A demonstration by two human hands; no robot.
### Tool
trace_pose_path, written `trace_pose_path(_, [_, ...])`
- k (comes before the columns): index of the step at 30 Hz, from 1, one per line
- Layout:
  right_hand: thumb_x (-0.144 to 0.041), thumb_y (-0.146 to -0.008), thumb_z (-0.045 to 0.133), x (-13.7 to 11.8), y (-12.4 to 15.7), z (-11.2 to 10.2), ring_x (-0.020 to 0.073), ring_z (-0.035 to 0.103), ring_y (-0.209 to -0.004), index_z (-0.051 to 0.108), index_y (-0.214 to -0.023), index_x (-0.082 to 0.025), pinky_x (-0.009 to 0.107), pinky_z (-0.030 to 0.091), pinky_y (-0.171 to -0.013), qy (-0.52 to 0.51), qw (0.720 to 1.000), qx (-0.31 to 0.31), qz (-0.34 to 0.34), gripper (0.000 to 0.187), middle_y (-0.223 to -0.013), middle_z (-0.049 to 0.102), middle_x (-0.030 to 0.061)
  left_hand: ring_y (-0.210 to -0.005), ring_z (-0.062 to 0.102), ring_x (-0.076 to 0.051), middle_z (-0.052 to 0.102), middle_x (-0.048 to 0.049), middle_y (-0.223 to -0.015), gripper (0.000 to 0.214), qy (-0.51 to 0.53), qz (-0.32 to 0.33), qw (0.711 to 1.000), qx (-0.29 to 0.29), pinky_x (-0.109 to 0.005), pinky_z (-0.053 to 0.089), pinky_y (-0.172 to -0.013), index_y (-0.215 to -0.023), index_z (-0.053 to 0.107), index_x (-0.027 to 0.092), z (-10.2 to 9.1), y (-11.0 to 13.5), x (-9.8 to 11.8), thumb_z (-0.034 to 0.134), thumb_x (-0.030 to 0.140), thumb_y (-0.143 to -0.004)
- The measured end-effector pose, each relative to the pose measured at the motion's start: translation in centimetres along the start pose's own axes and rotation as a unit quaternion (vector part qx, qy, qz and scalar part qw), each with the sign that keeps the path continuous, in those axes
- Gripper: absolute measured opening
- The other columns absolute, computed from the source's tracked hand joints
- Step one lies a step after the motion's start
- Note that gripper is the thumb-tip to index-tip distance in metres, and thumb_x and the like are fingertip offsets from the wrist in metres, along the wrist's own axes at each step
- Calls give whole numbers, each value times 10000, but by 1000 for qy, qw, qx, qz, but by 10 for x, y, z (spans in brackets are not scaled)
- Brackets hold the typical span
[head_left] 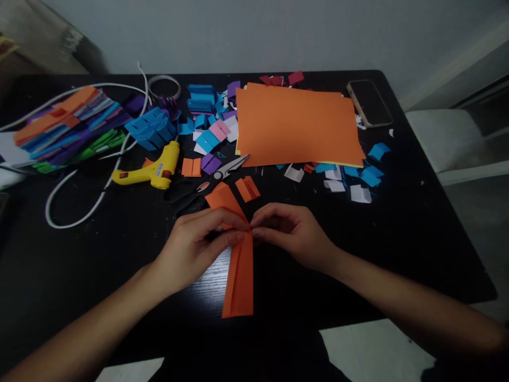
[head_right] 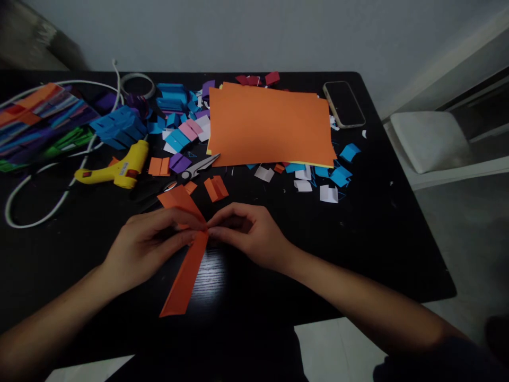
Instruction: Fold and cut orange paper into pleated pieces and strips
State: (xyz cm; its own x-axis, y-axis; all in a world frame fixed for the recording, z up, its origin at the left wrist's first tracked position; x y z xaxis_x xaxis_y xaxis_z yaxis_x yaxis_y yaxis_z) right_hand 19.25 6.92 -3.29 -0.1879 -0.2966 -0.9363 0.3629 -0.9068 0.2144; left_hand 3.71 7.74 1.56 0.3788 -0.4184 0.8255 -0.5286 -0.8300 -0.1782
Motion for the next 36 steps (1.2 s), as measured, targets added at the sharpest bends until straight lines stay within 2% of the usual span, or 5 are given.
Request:
trace_pose_path(9, [-237,-820,866,6,2,0,138,756,-842,766,-939,-200,272,645,-809,-27,999,2,28,160,-907,767,8,-712,676,-68,754,50,-858,107,-6,-7,1000,24,-146,507,-645,-987,730,221,-2,1,3,715,126,-940])
trace_pose_path(13, [-128,-869,772,-23,8,2,164,728,-974,748,-1127,-216,305,637,-852,134,981,-20,-136,274,-1121,710,59,-672,669,-57,765,54,-886,97,0,-29,999,24,-144,498,-605,-990,721,230,-1,1,-2,727,151,-934])
trace_pose_path(16, [-97,-897,721,-43,18,12,195,701,-1070,752,-1169,-228,356,625,-924,279,916,-50,-284,303,-1171,673,79,-641,656,-62,761,49,-870,108,-10,-30,999,22,-159,502,-596,-1002,713,226,-2,1,-2,727,150,-926])
trace_pose_path(19, [-89,-949,668,-49,23,18,198,702,-1095,758,-1140,-212,364,618,-957,341,870,-60,-350,244,-1135,695,93,-644,663,-68,762,38,-882,108,-9,-30,999,10,-161,496,-574,-1015,713,223,-2,2,-1,720,158,-929])
trace_pose_path(36, [-113,-954,697,-49,23,16,176,759,-969,731,-1128,-171,311,652,-851,337,868,-44,-362,187,-1048,767,101,-517,581,-44,746,33,-826,83,40,-62,997,5,-153,441,-461,-999,713,202,-2,1,0,733,202,-918])
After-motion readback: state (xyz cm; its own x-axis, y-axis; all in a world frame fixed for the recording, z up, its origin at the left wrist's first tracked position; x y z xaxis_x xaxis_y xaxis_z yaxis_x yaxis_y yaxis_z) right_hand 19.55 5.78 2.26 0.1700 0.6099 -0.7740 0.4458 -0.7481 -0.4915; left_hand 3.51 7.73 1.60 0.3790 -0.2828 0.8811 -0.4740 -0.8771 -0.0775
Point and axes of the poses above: each hand's wrist, its own y-axis away from the middle knuckle, its own z-axis out of the palm, x = y × z, the point moved 8 cm from there along -y, towards the middle knuckle
